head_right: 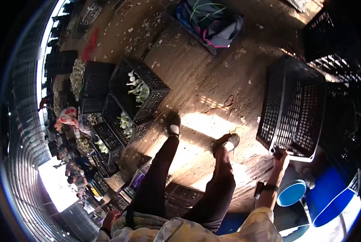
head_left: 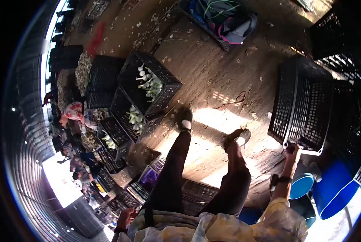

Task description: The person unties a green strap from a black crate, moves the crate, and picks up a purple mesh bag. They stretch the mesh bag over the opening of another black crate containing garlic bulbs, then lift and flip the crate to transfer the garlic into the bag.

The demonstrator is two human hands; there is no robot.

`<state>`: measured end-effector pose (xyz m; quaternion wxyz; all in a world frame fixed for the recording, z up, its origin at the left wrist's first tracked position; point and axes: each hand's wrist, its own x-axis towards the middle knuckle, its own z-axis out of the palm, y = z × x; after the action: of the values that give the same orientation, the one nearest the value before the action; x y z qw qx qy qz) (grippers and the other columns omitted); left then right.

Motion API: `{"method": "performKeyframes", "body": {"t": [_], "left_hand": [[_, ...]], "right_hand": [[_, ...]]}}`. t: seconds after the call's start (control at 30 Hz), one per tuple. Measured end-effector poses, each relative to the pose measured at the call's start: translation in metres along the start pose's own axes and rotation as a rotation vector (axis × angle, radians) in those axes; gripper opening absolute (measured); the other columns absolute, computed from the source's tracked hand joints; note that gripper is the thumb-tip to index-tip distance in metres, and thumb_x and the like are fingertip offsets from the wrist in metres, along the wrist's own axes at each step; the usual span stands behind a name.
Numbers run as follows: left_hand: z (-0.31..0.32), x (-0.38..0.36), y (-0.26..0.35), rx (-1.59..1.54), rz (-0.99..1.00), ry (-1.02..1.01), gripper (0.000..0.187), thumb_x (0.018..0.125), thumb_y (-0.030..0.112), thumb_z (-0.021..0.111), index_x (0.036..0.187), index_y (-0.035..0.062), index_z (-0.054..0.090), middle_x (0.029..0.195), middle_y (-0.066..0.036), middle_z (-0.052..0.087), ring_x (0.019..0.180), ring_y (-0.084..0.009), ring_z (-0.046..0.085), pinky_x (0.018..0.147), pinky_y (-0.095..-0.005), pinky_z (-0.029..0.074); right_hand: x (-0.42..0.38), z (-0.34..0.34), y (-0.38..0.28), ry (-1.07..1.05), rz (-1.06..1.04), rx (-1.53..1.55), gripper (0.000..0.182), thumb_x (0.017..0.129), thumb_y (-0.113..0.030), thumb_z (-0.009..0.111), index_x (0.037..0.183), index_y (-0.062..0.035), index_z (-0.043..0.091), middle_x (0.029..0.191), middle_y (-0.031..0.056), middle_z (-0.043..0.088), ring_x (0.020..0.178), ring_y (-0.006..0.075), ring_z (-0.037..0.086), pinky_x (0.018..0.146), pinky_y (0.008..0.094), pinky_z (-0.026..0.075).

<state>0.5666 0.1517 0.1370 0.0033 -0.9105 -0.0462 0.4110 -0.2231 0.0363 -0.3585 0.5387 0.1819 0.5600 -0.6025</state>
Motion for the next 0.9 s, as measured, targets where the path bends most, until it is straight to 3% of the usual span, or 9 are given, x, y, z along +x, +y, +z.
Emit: {"method": "performKeyframes", "body": {"t": [0.23,0.27,0.37,0.47,0.53,0.63,0.77,0.83,0.9], "left_hand": [[0.005,0.038,-0.041,-0.285,-0.069,-0.221,0.018,0.085,0.017,0.051,0.09,0.0008,0.057,0.072,-0.014,0.063,0.064,-0.0257,0.065,0.059,-0.0444,0.056],[0.006,0.048,-0.044,-0.295,-0.064,-0.239,0.019,0.086,0.018,0.051,0.09,0.0006,0.058,0.072,-0.014,0.063,0.064,-0.0247,0.064,0.059,-0.0435,0.056],[0.008,0.082,-0.057,-0.386,-0.028,-0.358,0.019,0.086,0.018,0.051,0.09,0.0003,0.058,0.072,-0.013,0.063,0.062,-0.0232,0.064,0.057,-0.0405,0.056],[-0.003,0.111,-0.069,-0.437,0.033,-0.409,0.019,0.087,0.018,0.051,0.09,0.0,0.057,0.072,-0.012,0.063,0.06,-0.0222,0.064,0.054,-0.0375,0.055],[-0.013,0.13,-0.074,-0.558,0.018,-0.389,0.019,0.088,0.017,0.051,0.09,0.0,0.057,0.072,-0.011,0.063,0.06,-0.0212,0.063,0.052,-0.0355,0.055],[-0.042,0.147,-0.073,-0.637,-0.01,-0.351,0.018,0.088,0.018,0.052,0.09,0.0011,0.058,0.072,-0.011,0.062,0.06,-0.0208,0.063,0.053,-0.0355,0.055],[-0.082,0.145,-0.069,-0.724,-0.029,-0.239,0.018,0.087,0.018,0.052,0.092,0.002,0.058,0.074,-0.01,0.061,0.063,-0.0194,0.062,0.055,-0.0347,0.054],[-0.092,0.144,-0.066,-0.807,-0.034,-0.178,0.02,0.085,0.019,0.053,0.094,0.0023,0.058,0.076,-0.009,0.061,0.065,-0.0176,0.06,0.056,-0.0333,0.053],[-0.097,0.121,-0.062,-0.892,-0.068,-0.084,0.015,0.084,0.021,0.057,0.09,0.0076,0.058,0.074,-0.006,0.061,0.06,-0.0159,0.059,0.054,-0.0301,0.052]], "right_hand": [[-0.259,0.099,-0.048,0.187,-0.116,-0.421,0.009,0.062,0.005,0.054,0.069,0.0036,0.06,0.077,0.0116,0.061,0.07,0.0243,0.061,0.068,0.0358,0.052],[-0.266,0.081,-0.053,0.088,-0.143,-0.478,0.026,0.06,0.004,0.054,0.085,0.0078,0.06,0.082,0.0162,0.064,0.075,0.0312,0.064,0.072,0.0411,0.055],[-0.317,0.174,-0.039,0.072,-0.177,-0.65,0.033,0.056,0.007,0.05,0.089,0.0102,0.058,0.081,0.0171,0.063,0.069,0.0319,0.064,0.057,0.042,0.056],[-0.328,0.251,-0.007,0.034,-0.138,-0.888,0.041,0.055,0.01,0.049,0.095,0.0074,0.058,0.08,0.0125,0.062,0.07,0.0294,0.063,0.061,0.0388,0.056],[-0.381,0.374,0.059,-0.072,-0.378,-0.771,0.034,0.055,0.009,0.051,0.087,0.0073,0.06,0.078,0.0106,0.063,0.07,0.0257,0.063,0.064,0.0349,0.054],[-0.317,0.428,0.104,-0.152,-0.107,-1.042,0.03,0.054,0.006,0.057,0.084,0.0058,0.063,0.078,0.0099,0.063,0.071,0.0212,0.062,0.064,0.0331,0.051],[-0.311,0.606,0.231,-0.272,-0.148,-1.181,0.041,0.053,0.008,0.056,0.094,0.0101,0.052,0.077,0.0147,0.058,0.069,0.0221,0.059,0.053,0.0326,0.05],[-0.271,0.676,0.282,-0.523,-0.004,-1.335,0.042,0.056,0.007,0.061,0.092,0.0072,0.04,0.069,0.0105,0.051,0.062,0.022,0.055,0.049,0.0374,0.048],[-0.288,0.75,0.327,-0.58,-0.12,-1.564,0.039,0.059,0.004,0.062,0.093,0.0097,0.044,0.068,0.0097,0.054,0.061,0.0206,0.055,0.049,0.0354,0.045]]}}
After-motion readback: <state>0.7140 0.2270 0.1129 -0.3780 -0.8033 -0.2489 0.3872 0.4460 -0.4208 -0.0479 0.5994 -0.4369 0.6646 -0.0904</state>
